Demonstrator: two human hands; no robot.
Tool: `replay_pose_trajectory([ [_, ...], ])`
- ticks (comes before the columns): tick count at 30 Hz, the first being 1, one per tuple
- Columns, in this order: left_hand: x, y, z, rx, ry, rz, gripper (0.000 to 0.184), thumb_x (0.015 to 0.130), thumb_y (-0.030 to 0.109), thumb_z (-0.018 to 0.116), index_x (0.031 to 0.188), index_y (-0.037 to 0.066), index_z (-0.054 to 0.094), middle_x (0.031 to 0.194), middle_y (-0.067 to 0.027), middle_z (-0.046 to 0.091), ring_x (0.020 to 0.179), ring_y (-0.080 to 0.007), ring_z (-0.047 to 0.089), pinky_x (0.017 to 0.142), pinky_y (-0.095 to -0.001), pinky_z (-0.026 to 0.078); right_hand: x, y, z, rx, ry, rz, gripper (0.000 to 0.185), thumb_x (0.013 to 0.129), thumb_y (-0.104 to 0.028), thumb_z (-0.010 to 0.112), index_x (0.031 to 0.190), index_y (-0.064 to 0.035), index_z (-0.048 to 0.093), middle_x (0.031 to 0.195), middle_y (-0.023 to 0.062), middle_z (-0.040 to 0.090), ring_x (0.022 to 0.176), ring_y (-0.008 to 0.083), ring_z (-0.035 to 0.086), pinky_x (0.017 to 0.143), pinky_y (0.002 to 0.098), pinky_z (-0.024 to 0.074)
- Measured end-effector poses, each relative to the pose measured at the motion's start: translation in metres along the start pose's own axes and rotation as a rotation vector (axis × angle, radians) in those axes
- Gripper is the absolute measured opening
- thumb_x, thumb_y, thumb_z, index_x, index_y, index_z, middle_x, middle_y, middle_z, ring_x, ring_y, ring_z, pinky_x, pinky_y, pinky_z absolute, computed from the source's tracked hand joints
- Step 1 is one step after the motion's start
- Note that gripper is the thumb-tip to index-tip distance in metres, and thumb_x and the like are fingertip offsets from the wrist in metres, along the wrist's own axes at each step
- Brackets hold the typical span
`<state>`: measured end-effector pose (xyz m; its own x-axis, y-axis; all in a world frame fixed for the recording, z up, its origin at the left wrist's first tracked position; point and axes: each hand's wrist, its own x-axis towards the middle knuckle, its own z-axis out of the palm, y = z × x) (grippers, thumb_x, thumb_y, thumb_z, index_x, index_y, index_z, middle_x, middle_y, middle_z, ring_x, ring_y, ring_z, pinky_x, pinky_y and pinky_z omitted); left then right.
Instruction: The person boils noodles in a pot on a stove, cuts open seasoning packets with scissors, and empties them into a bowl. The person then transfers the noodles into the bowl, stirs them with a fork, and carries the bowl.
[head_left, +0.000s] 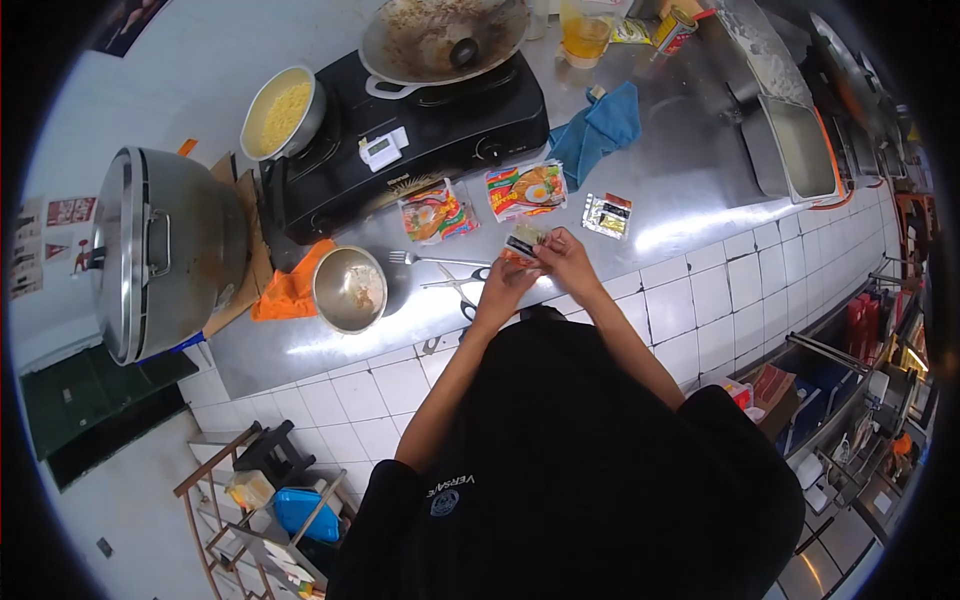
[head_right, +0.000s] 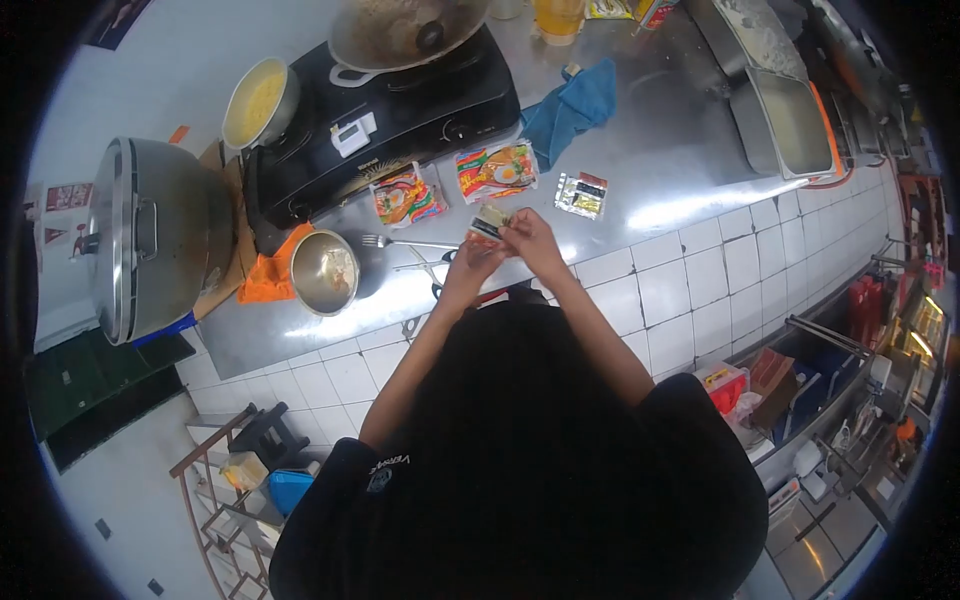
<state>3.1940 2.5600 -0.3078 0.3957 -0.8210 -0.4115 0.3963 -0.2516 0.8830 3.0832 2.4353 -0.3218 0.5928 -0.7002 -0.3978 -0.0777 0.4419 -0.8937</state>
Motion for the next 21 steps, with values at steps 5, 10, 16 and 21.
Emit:
replay_pose_trajectory([
  [5, -0.021, 0.016, -0.064, -0.354, 0.150, -0.072, 0.027, 0.096, 0.013, 0.063, 0.118, 0.008, 0.049, 0.110, -0.0051, 0.060, 0.101, -0.0169, 0.062, 0.088, -0.0309, 0.055, -0.030, -0.009, 0.084, 0.012, -0.114, 0.046, 0.029, 0.095, -0.009, 0.062, 0.120, -0.0017, 0.051, 0.097, 0.0083, 0.067, 0.082, 0.0135, 0.067, 0.059, 0.0255, 0.0523],
  [10, -0.055, 0.033, -0.126, -0.586, 0.208, 0.101, 0.013, 0.100, 0.009, 0.052, 0.105, 0.013, 0.040, 0.108, -0.0087, 0.059, 0.105, -0.0237, 0.064, 0.092, -0.0466, 0.057, -0.039, 0.003, 0.128, -0.453, -0.176, -0.105, 0.018, 0.092, -0.010, 0.061, 0.106, 0.0010, 0.062, 0.094, 0.0101, 0.069, 0.079, 0.0226, 0.069, 0.064, 0.0310, 0.0549],
  [16, -0.093, 0.064, -0.187, -0.593, 0.190, 0.058, 0.015, 0.099, 0.007, 0.051, 0.107, 0.015, 0.042, 0.106, -0.0066, 0.059, 0.094, -0.0180, 0.062, 0.082, -0.0347, 0.056, -0.054, 0.031, 0.151, -1.401, -0.071, -0.368, 0.033, 0.077, -0.016, 0.070, 0.108, -0.0046, 0.064, 0.112, 0.0188, 0.058, 0.104, 0.0376, 0.057, 0.082, 0.0438, 0.0515],
  [21, -0.112, 0.080, -0.219, -0.778, 0.061, 0.083, 0.017, 0.099, 0.005, 0.052, 0.111, 0.017, 0.050, 0.106, -0.0072, 0.062, 0.091, -0.0149, 0.061, 0.076, -0.0296, 0.052, -0.070, 0.017, 0.168, -1.451, 0.011, -0.329, 0.049, 0.071, -0.014, 0.075, 0.117, -0.0045, 0.059, 0.127, 0.0164, 0.045, 0.121, 0.0367, 0.043, 0.092, 0.0524, 0.0448],
])
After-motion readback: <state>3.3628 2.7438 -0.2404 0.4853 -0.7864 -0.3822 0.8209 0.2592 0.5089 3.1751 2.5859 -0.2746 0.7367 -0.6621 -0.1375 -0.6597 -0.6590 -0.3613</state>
